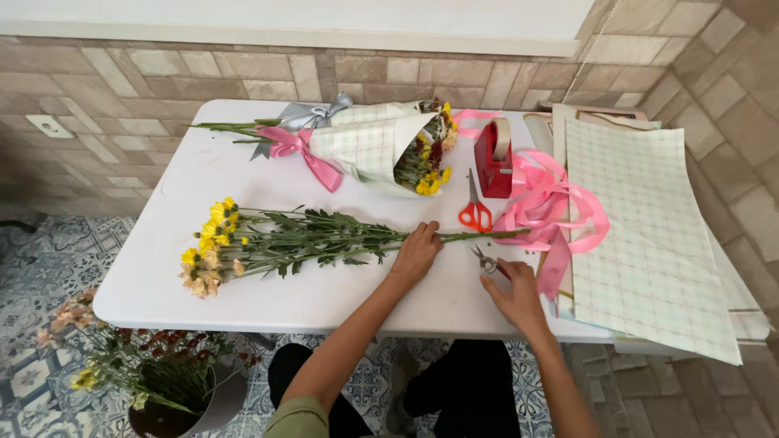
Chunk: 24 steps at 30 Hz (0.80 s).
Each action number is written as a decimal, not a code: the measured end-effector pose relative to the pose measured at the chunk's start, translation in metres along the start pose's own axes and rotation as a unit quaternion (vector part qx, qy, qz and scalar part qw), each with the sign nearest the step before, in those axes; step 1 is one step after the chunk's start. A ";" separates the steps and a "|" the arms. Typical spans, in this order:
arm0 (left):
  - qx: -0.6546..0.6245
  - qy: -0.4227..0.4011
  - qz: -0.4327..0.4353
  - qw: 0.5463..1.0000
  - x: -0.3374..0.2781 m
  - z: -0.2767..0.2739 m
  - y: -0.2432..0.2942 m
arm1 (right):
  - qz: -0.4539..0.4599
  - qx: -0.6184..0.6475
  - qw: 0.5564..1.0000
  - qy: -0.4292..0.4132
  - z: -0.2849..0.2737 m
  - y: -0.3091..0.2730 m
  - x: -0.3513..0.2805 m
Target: The person gathers several yellow and pink flowers together by hand, secures them with tape using a dispenser, and cuts the stems with shears before tying the bouquet with a pink ribbon.
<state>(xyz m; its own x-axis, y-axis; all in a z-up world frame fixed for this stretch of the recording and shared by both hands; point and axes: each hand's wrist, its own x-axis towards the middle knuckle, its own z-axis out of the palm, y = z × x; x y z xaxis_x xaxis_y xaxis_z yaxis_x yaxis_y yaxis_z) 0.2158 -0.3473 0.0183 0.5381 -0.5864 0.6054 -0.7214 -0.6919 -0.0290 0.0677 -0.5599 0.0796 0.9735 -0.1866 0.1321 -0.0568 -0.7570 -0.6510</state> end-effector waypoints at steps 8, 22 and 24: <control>0.101 -0.081 0.017 0.991 -0.001 -0.018 0.007 | 0.220 0.489 0.842 0.055 -0.022 -0.003 0.002; -0.130 -0.114 0.030 0.984 0.005 -0.081 0.000 | 0.251 0.702 0.667 0.000 -0.036 0.020 0.017; -0.092 -0.059 0.035 0.993 0.004 -0.076 -0.002 | 0.249 0.713 0.655 -0.025 -0.048 0.011 0.009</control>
<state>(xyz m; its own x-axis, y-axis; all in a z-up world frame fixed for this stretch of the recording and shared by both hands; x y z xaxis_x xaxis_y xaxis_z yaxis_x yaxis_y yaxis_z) 0.1865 -0.3158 0.0816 0.5232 -0.6830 0.5097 -0.8207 -0.5649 0.0855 0.0648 -0.5998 0.1100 0.9210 -0.1413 -0.3630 -0.1395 0.7504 -0.6461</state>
